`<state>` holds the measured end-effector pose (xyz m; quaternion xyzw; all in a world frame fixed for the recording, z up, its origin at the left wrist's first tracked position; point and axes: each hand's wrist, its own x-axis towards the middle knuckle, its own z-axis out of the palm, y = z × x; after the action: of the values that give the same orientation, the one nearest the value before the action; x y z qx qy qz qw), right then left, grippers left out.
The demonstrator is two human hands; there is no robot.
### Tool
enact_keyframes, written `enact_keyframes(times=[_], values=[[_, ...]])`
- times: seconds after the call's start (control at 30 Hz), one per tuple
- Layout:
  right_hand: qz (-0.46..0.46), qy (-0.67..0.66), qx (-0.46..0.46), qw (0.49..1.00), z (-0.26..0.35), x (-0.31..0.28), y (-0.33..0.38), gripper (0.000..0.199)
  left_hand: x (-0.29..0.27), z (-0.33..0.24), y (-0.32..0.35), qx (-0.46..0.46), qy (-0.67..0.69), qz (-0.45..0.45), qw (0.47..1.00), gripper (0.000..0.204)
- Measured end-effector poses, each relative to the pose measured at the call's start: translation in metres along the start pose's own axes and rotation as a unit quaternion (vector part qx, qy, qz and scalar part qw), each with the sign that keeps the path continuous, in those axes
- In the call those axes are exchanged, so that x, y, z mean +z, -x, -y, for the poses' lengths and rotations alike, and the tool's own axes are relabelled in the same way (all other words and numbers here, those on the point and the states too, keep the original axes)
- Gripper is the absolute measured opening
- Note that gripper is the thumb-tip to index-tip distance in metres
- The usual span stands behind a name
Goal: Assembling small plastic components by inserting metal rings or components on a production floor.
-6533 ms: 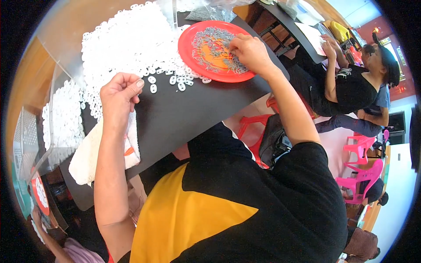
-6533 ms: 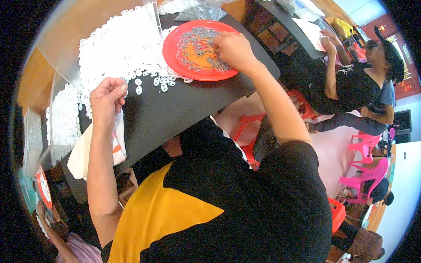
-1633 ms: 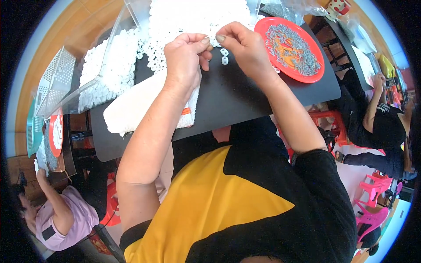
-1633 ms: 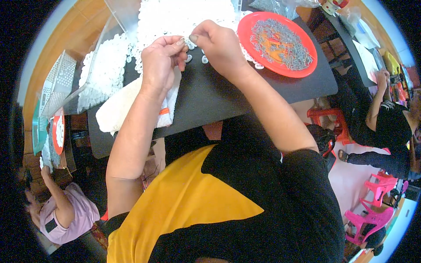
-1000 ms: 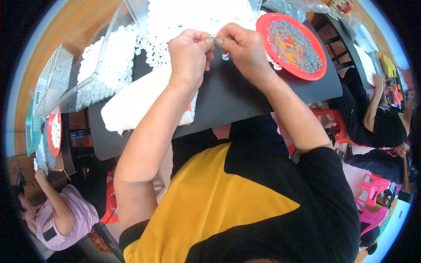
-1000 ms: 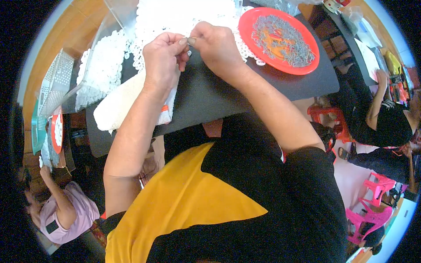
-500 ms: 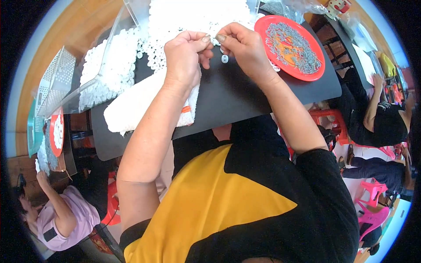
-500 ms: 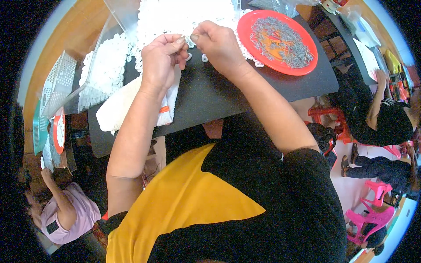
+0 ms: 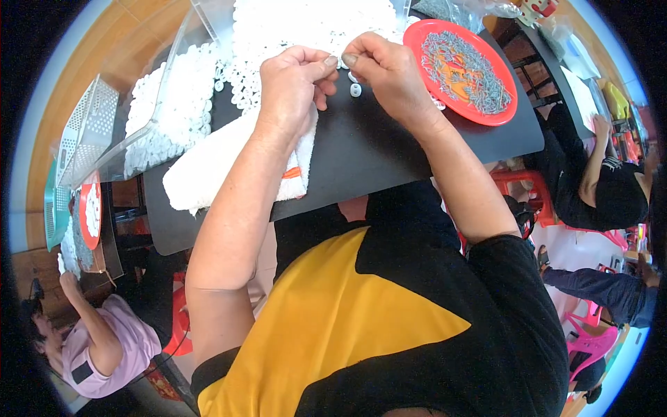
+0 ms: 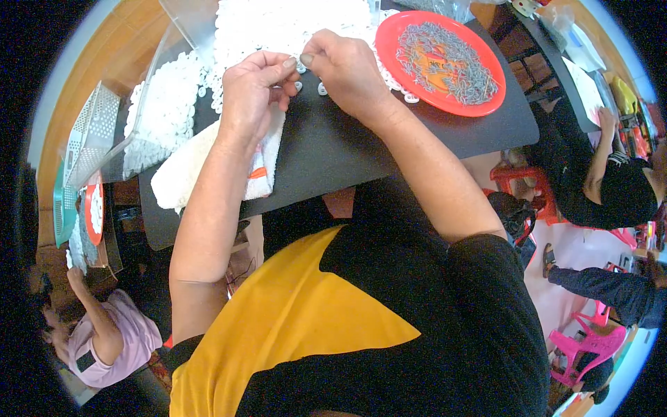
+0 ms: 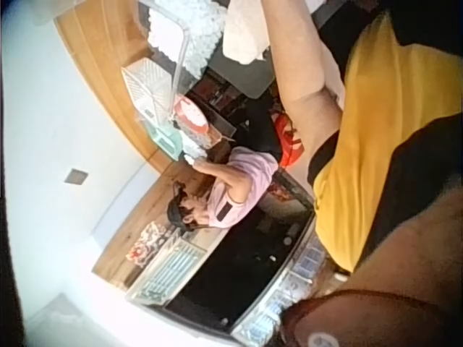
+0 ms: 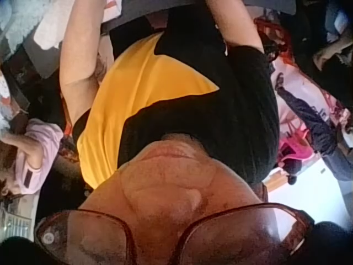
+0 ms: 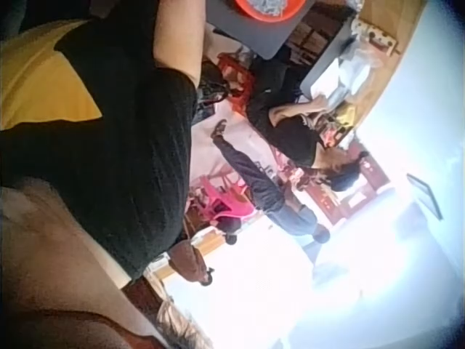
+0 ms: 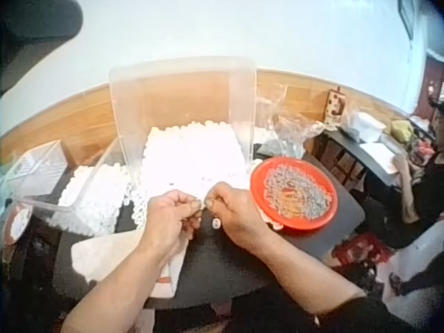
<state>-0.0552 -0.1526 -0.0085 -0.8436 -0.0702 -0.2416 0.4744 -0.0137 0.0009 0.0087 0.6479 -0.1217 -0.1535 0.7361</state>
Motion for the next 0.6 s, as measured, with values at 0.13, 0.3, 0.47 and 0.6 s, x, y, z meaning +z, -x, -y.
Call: enact_keyframes(times=[0.13, 0.3, 0.47, 0.6], values=[[0.0, 0.011, -0.005, 1.0, 0.001, 0.001, 0.0, 0.012, -0.002, 0.003, -0.002, 0.002, -0.003, 0.01, 1.0, 0.006], [-0.01, 0.001, -0.013, 1.0, 0.0, 0.006, 0.002, 0.011, 0.003, 0.01, -0.002, 0.007, 0.04, 0.007, 0.999, 0.008], [-0.033, -0.013, -0.021, 0.999, 0.005, 0.008, 0.002, 0.01, 0.006, 0.009, 0.002, 0.031, 0.052, -0.003, 0.998, 0.009], [-0.021, -0.005, -0.016, 1.0, 0.003, 0.005, 0.002, 0.01, 0.005, 0.008, -0.001, 0.031, 0.041, 0.01, 0.999, 0.009]])
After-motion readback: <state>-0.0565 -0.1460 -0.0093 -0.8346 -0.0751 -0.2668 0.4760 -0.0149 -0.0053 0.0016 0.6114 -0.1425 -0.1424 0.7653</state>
